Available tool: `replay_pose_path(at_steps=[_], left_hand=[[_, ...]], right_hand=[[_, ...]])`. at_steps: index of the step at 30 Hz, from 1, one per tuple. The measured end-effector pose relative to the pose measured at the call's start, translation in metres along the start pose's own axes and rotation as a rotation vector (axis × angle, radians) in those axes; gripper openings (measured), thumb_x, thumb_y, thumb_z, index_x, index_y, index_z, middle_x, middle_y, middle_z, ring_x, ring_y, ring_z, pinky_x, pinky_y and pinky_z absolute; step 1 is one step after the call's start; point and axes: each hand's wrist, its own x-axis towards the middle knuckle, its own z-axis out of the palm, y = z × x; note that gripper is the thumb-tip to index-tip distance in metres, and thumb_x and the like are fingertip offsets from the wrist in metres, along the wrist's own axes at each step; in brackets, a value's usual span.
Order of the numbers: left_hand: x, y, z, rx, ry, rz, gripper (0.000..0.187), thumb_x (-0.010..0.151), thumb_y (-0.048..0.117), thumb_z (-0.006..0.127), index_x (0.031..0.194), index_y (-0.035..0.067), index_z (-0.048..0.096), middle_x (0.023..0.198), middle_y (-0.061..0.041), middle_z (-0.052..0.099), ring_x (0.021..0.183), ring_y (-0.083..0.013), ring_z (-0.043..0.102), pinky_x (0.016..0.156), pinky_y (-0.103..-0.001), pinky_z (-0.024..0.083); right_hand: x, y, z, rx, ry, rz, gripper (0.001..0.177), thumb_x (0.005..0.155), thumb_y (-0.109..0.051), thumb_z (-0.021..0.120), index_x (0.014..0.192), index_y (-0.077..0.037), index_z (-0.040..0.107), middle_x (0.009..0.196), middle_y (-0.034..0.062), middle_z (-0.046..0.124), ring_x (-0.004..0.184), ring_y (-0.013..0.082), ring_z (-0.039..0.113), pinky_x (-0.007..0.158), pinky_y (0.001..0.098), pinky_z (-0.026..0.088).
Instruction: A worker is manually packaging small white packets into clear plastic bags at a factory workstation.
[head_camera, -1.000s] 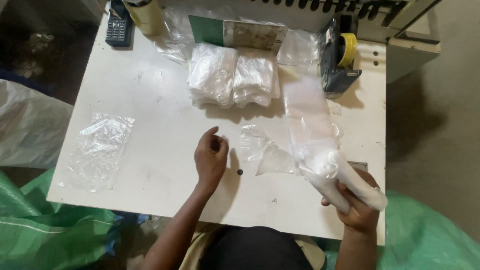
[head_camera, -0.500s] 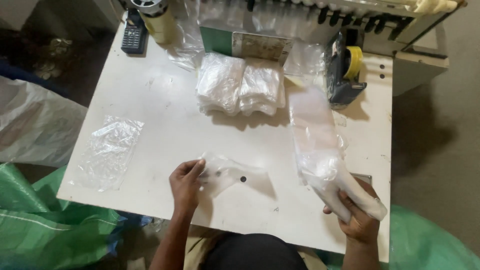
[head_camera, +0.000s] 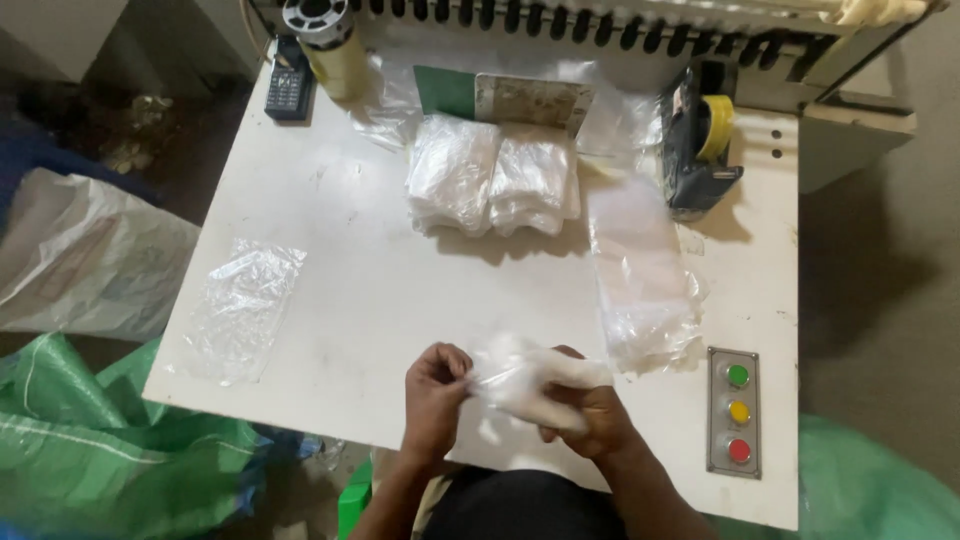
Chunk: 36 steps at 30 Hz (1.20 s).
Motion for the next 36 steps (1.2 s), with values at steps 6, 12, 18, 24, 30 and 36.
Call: replay_pose_path(at_steps=[6,12,18,24,30,36], left_hand=[[0.017,-0.004,0.035,0.605,-0.147,0.37,0.025,0.081,-0.009,0.072,0.105,-0.002,0.079,0.128,-0.013,0.071,0.112,-0.0293,0.073,0.095,-0.036,0.057],[0.017,-0.04,0.035,1.116,-0.347,1.191,0.056,0.086,-0.016,0.053,0.139,-0.002,0.061,0.137,-0.025,0.059,0.111,-0.0355,0.068,0.072,-0.036,0.059],[0.03,-0.008,0.058,0.836,0.062,0.923,0.01,0.082,0.0,0.078,0.087,0.008,0.073,0.08,0.001,0.067,0.07,-0.0161,0.069,0.058,-0.026,0.058],[0.016,0.023,0.077,1.007,-0.134,1.363,0.004,0.091,0.011,0.072,0.087,0.012,0.074,0.078,-0.004,0.066,0.064,-0.0209,0.063,0.06,-0.031,0.052],[-0.009,0.014,0.066,0.761,-0.308,0.964,0.005,0.099,0.002,0.065,0.101,-0.002,0.068,0.095,-0.015,0.069,0.082,-0.0292,0.066,0.076,-0.038,0.056],[-0.006,0.04,0.082,0.677,-0.273,0.915,0.005,0.098,-0.003,0.061,0.101,-0.002,0.065,0.095,-0.015,0.066,0.083,-0.0296,0.063,0.076,-0.038,0.053]], right_hand=[[0.01,-0.073,0.035,-0.738,-0.079,-0.582,0.02,0.079,-0.002,0.084,0.099,-0.001,0.082,0.081,0.0172,0.076,0.071,0.0335,0.08,0.066,0.0472,0.068],[0.01,-0.042,0.018,-1.006,0.336,-0.433,0.035,0.084,0.006,0.066,0.112,-0.008,0.08,0.117,0.0168,0.074,0.116,0.0374,0.07,0.101,0.0457,0.053],[0.019,-0.021,0.024,-0.727,0.439,-0.686,0.047,0.093,-0.005,0.071,0.135,0.003,0.055,0.137,0.0218,0.056,0.133,0.0363,0.055,0.115,0.0494,0.037],[0.034,-0.018,0.0,-1.326,0.366,-0.93,0.027,0.093,-0.022,0.071,0.112,-0.003,0.07,0.107,0.0051,0.069,0.096,0.0258,0.068,0.085,0.0356,0.058],[0.043,-0.037,0.007,0.316,0.17,0.006,0.013,0.094,-0.015,0.068,0.1,-0.004,0.071,0.081,0.0053,0.07,0.054,0.0082,0.054,0.047,0.0189,0.04],[0.025,0.009,0.01,-0.922,0.517,-0.816,0.039,0.088,-0.027,0.082,0.113,-0.005,0.061,0.077,-0.0012,0.065,0.062,0.0059,0.054,0.054,0.0234,0.046]])
